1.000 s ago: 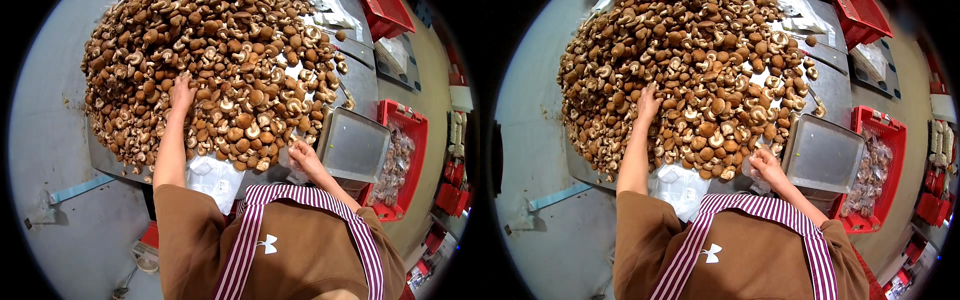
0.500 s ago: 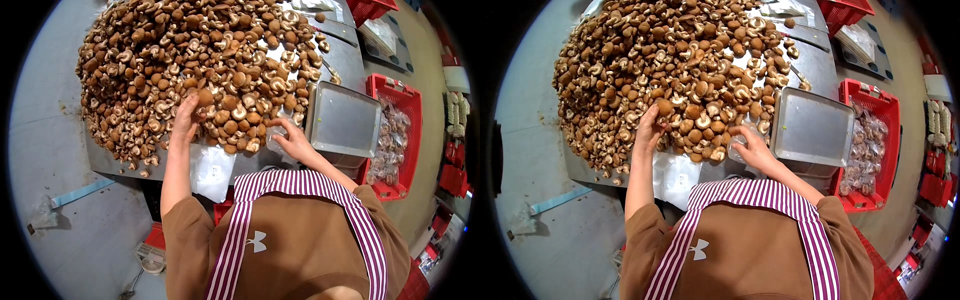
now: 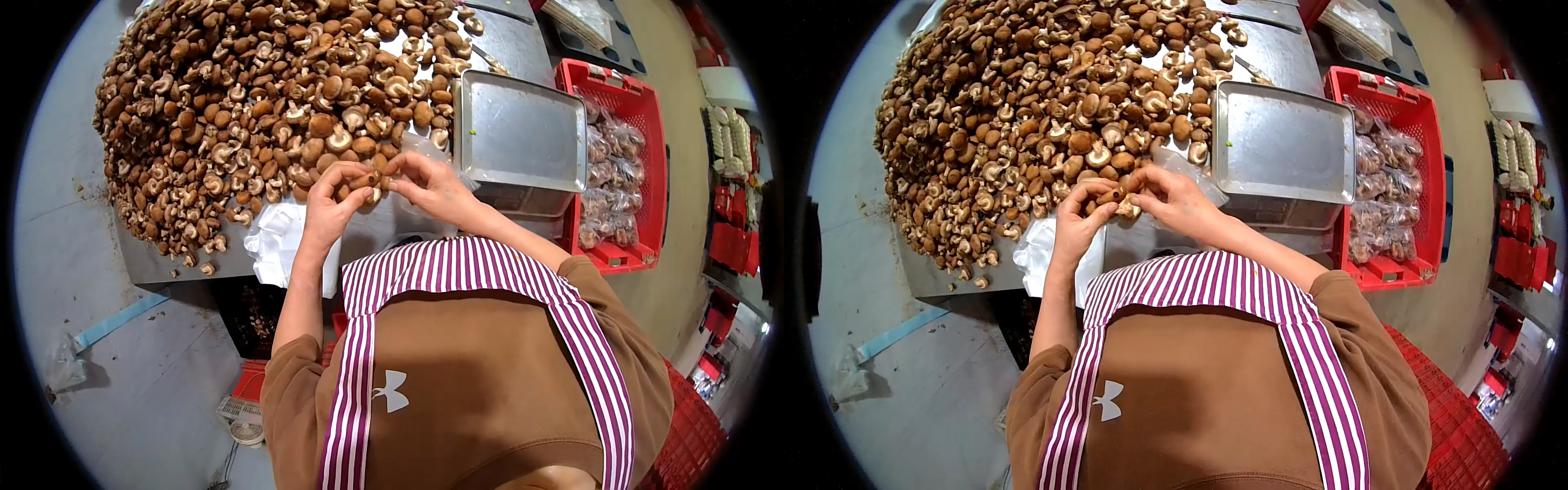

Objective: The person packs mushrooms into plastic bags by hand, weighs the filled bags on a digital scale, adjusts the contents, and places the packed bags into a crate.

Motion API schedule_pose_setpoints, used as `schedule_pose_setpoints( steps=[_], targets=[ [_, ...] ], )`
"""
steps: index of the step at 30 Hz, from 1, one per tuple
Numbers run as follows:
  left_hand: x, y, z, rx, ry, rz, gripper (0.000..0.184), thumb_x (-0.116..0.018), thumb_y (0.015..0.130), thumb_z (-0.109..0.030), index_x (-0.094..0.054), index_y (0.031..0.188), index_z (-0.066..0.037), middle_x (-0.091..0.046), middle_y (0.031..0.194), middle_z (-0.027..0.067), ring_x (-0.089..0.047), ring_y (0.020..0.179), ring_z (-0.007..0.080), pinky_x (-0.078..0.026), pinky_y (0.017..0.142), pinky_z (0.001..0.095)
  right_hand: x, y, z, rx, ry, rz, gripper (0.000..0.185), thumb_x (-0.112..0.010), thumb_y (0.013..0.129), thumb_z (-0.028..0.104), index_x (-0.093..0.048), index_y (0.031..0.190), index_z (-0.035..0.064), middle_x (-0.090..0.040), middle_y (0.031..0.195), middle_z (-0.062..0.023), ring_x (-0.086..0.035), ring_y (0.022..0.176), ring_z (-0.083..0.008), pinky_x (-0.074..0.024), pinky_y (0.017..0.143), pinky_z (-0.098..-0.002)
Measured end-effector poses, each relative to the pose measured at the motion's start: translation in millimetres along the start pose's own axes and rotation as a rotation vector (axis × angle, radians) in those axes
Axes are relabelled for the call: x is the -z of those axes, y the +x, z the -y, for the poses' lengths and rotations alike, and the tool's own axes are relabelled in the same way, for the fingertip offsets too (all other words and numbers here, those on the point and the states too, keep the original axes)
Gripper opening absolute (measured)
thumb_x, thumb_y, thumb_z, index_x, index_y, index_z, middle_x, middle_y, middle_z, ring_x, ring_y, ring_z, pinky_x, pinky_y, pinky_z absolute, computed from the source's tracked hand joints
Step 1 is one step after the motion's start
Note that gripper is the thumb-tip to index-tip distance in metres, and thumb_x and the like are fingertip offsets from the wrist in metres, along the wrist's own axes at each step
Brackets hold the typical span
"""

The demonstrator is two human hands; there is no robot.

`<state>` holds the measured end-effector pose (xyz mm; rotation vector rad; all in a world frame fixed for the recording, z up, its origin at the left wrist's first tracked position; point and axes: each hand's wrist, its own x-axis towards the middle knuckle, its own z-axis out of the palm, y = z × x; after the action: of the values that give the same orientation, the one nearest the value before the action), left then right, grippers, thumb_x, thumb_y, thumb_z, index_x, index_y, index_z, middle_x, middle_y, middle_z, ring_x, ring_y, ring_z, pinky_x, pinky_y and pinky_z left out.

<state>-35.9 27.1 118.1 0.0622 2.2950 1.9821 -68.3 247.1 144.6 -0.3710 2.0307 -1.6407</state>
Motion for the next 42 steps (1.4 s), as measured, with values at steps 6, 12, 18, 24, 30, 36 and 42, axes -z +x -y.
schedule_pose_setpoints(
  steps=[6, 12, 18, 24, 30, 36, 42],
  targets=[
    [-22, -15, -18, -0.031, 0.07, 0.072, 0.023, -0.074, 0.076, 0.0, -0.065, 0.098, 0.0, -0.065, 0.109, 0.0099, -0.062, 0.099, 0.0208, -0.05, 0.084, 0.0294, -1, -16, -8, 0.098, -0.042, -0.001, 0.015, -0.064, 0.09, 0.01, -0.059, 0.101, 0.0033, -0.047, 0.064, -0.0025, -0.042, 0.058, -0.0112, -0.035, 0.054, -0.0299],
    [-33, -22, -40, -0.059, 0.155, 0.129, 0.021, -0.073, 0.077, 0.001, -0.065, 0.097, 0.001, -0.065, 0.11, 0.0092, -0.062, 0.096, 0.0193, -0.051, 0.075, 0.0271, 3, -27, -8, 0.144, -0.059, 0.039, 0.016, -0.066, 0.088, 0.008, -0.057, 0.1, 0.0024, -0.054, 0.067, -0.0057, -0.05, 0.061, -0.0129, -0.0406, 0.057, -0.0311],
    [-37, -30, -39, -0.016, 0.167, 0.15, 0.02, -0.072, 0.077, 0.001, -0.065, 0.096, 0.001, -0.065, 0.109, 0.0093, -0.063, 0.095, 0.0188, -0.05, 0.072, 0.0258, 11, -29, -6, 0.16, -0.155, 0.125, 0.015, -0.066, 0.087, 0.007, -0.057, 0.098, 0.0014, -0.059, 0.07, -0.0104, -0.057, 0.063, -0.0182, -0.0448, 0.058, -0.0326],
    [-37, -34, -31, -0.075, 0.152, 0.131, 0.022, -0.074, 0.076, -0.001, -0.064, 0.096, 0.002, -0.065, 0.109, 0.0103, -0.062, 0.1, 0.022, -0.05, 0.081, 0.0305, 12, -28, -10, 0.219, -0.192, 0.187, 0.015, -0.066, 0.086, 0.009, -0.057, 0.096, 0.0012, -0.061, 0.071, -0.0121, -0.06, 0.062, -0.021, -0.0447, 0.056, -0.035],
    [-33, -36, -29, -0.022, 0.105, 0.117, 0.023, -0.074, 0.078, -0.001, -0.063, 0.097, 0.002, -0.064, 0.111, 0.0101, -0.062, 0.102, 0.0202, -0.05, 0.085, 0.0301, 6, -28, -11, 0.265, -0.177, 0.087, 0.012, -0.066, 0.088, 0.007, -0.058, 0.095, 0.0015, -0.059, 0.07, -0.0062, -0.055, 0.06, -0.0141, -0.0426, 0.054, -0.0301],
    [-33, -36, -26, -0.014, 0.119, 0.122, 0.02, -0.072, 0.081, -0.001, -0.063, 0.099, 0.002, -0.063, 0.113, 0.0085, -0.061, 0.1, 0.0146, -0.051, 0.083, 0.0272, 4, -25, -13, 0.329, -0.209, 0.117, 0.013, -0.065, 0.089, 0.006, -0.058, 0.098, 0.0005, -0.064, 0.074, -0.0094, -0.062, 0.065, -0.0169, -0.0476, 0.058, -0.0312],
    [-37, -39, -19, 0.076, -0.036, 0.066, 0.019, -0.07, 0.085, -0.003, -0.063, 0.102, 0.0, -0.062, 0.116, 0.0063, -0.058, 0.089, 0.0085, -0.049, 0.074, 0.023, 4, -26, -12, 0.331, -0.245, 0.094, 0.016, -0.064, 0.088, 0.01, -0.057, 0.099, -0.0004, -0.066, 0.079, -0.0166, -0.065, 0.067, -0.0303, -0.0493, 0.059, -0.039]
  ],
)
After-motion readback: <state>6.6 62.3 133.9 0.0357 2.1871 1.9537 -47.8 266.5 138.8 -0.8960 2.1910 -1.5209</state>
